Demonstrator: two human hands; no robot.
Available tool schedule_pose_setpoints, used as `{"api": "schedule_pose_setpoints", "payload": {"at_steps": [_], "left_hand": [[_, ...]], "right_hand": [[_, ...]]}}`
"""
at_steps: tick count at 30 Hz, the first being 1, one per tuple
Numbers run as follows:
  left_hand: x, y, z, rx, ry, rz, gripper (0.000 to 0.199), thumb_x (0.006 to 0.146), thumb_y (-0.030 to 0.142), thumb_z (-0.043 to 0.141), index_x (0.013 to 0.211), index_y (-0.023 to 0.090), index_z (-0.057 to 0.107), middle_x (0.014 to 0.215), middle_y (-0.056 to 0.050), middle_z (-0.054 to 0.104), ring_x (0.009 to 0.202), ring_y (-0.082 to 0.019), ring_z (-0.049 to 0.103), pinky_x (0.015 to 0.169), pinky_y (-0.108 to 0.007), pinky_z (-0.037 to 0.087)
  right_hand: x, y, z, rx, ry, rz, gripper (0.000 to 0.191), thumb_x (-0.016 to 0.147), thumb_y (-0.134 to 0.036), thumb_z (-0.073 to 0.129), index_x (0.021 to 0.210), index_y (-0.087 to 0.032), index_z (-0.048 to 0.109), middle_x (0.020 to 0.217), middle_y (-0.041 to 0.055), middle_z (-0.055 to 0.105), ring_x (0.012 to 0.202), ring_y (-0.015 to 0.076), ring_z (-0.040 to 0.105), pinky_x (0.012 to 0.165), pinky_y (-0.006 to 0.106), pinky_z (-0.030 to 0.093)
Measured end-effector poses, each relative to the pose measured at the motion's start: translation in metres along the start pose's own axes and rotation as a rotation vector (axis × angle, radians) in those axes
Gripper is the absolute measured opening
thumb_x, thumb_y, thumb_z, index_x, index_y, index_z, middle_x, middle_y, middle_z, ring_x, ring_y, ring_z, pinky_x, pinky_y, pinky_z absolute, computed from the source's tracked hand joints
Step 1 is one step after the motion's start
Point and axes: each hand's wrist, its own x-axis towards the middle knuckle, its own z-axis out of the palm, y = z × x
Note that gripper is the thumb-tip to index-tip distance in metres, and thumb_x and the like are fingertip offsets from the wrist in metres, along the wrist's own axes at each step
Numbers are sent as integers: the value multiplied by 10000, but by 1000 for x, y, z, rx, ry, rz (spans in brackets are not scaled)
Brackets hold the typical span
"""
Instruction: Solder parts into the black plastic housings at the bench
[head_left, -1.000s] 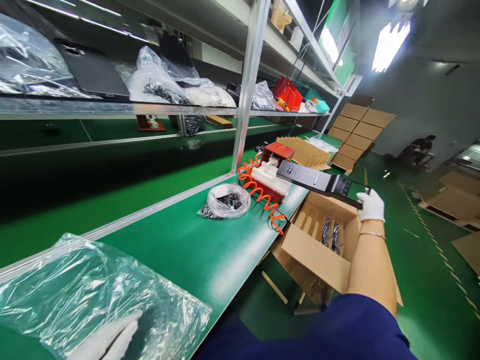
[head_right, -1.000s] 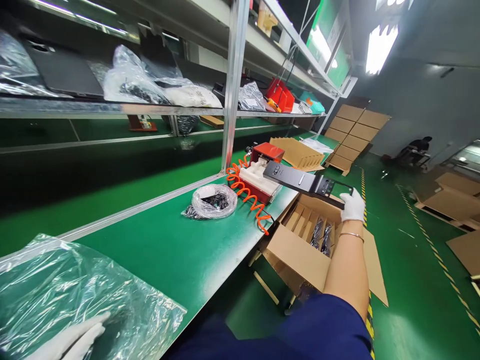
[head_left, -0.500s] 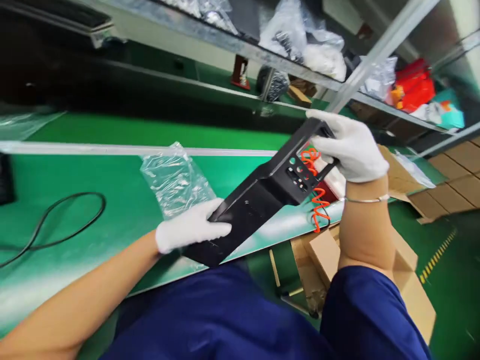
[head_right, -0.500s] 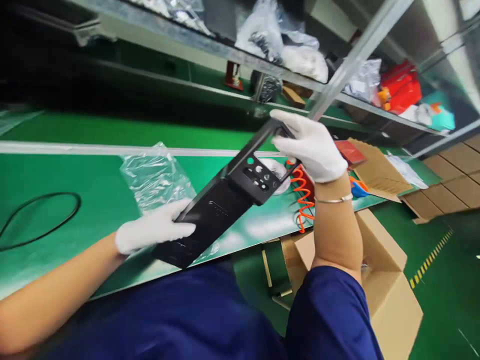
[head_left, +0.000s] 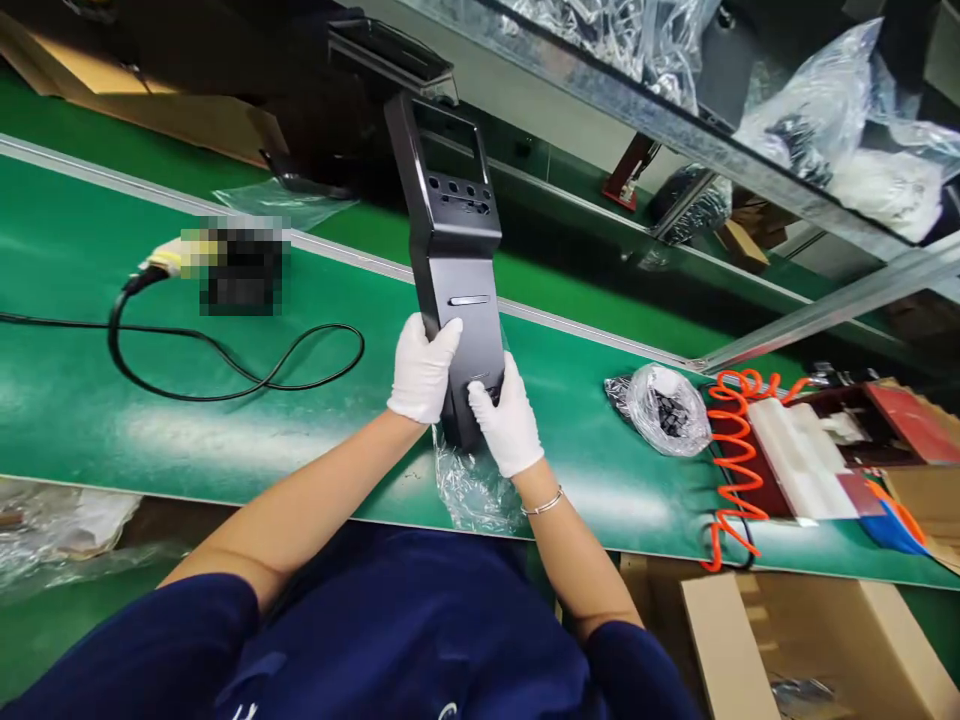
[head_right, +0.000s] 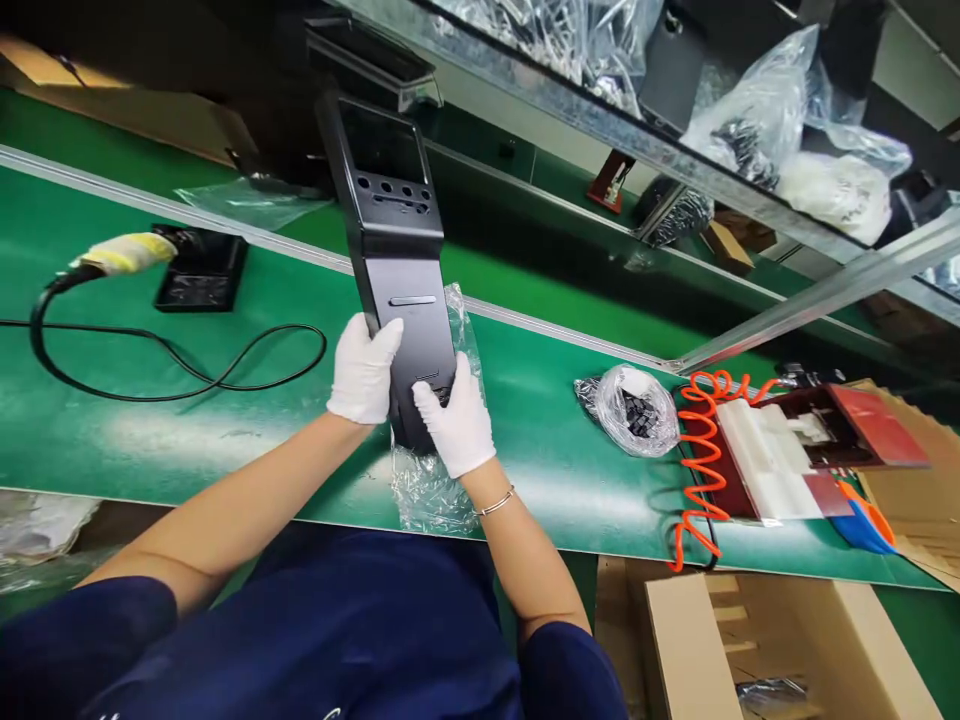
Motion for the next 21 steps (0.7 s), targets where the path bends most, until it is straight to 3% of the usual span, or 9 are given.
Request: {"api": "schedule_pose_setpoints", "payload": {"at_steps": [3, 7, 11, 13, 16, 19, 21], "left_hand": [[1, -7, -4, 3, 49, -55, 724, 592, 816, 692, 745, 177, 389, 733, 29, 439, 674, -55, 398, 627, -222, 379], [-2, -8, -6, 36, 68, -62, 765, 569, 842, 699, 698, 179, 342, 694, 33, 417, 646, -49, 370, 599, -225, 345], [-3, -6, -9, -41, 25, -46, 730, 608, 812, 712, 738, 177, 377, 738, 26, 471, 670, -57, 425, 633, -227, 412], [-5, -5, -10, -56, -46, -21, 671, 693, 801, 651, 837, 176, 456, 858, -3, 556, 760, -85, 510, 725, -249, 481], [-15, -6, -7, 89, -281, 72, 724, 779, 803, 541, 1135, 173, 521, 1188, -86, 609, 1047, -162, 598, 970, -314, 517], [-28, -12, 2, 231, -507, 161, 904, 765, 784, 580, 1392, 156, 406, 1406, -142, 528, 1274, -226, 560, 1137, -365, 466], [-34, -16, 7, 320, -543, 192, 956, 784, 736, 596, 1482, 148, 310, 1482, -151, 476, 1355, -244, 526, 1173, -382, 449]], "right_hand": [[8, 5, 9, 12, -10, 10, 1156, 728, -933, 279, 1585, -157, 271, 1532, 102, 326, 1476, 201, 362, 1373, 412, 302], [11, 9, 6, 68, 2, 26, 1126, 742, -929, 228, 1539, -143, 351, 1519, 95, 349, 1452, 194, 380, 1374, 434, 285], [7, 10, -2, 219, -12, 3, 988, 790, -848, 351, 1495, -157, 397, 1495, 54, 402, 1389, 85, 470, 1311, 255, 424], [7, 8, -5, 307, 0, 13, 902, 834, -790, 338, 1465, -150, 414, 1453, 45, 454, 1305, 42, 539, 1205, 198, 513], [10, 4, -8, 387, 118, 39, 864, 854, -725, 361, 1486, -136, 347, 1474, 45, 430, 1308, 31, 540, 1190, 194, 529], [12, 3, -9, 401, 285, 64, 878, 870, -700, 334, 1540, -144, 222, 1528, 60, 350, 1379, 49, 487, 1284, 263, 465], [12, 5, -9, 397, 356, 69, 902, 866, -714, 317, 1554, -148, 177, 1539, 74, 326, 1395, 66, 473, 1312, 308, 436]]}}
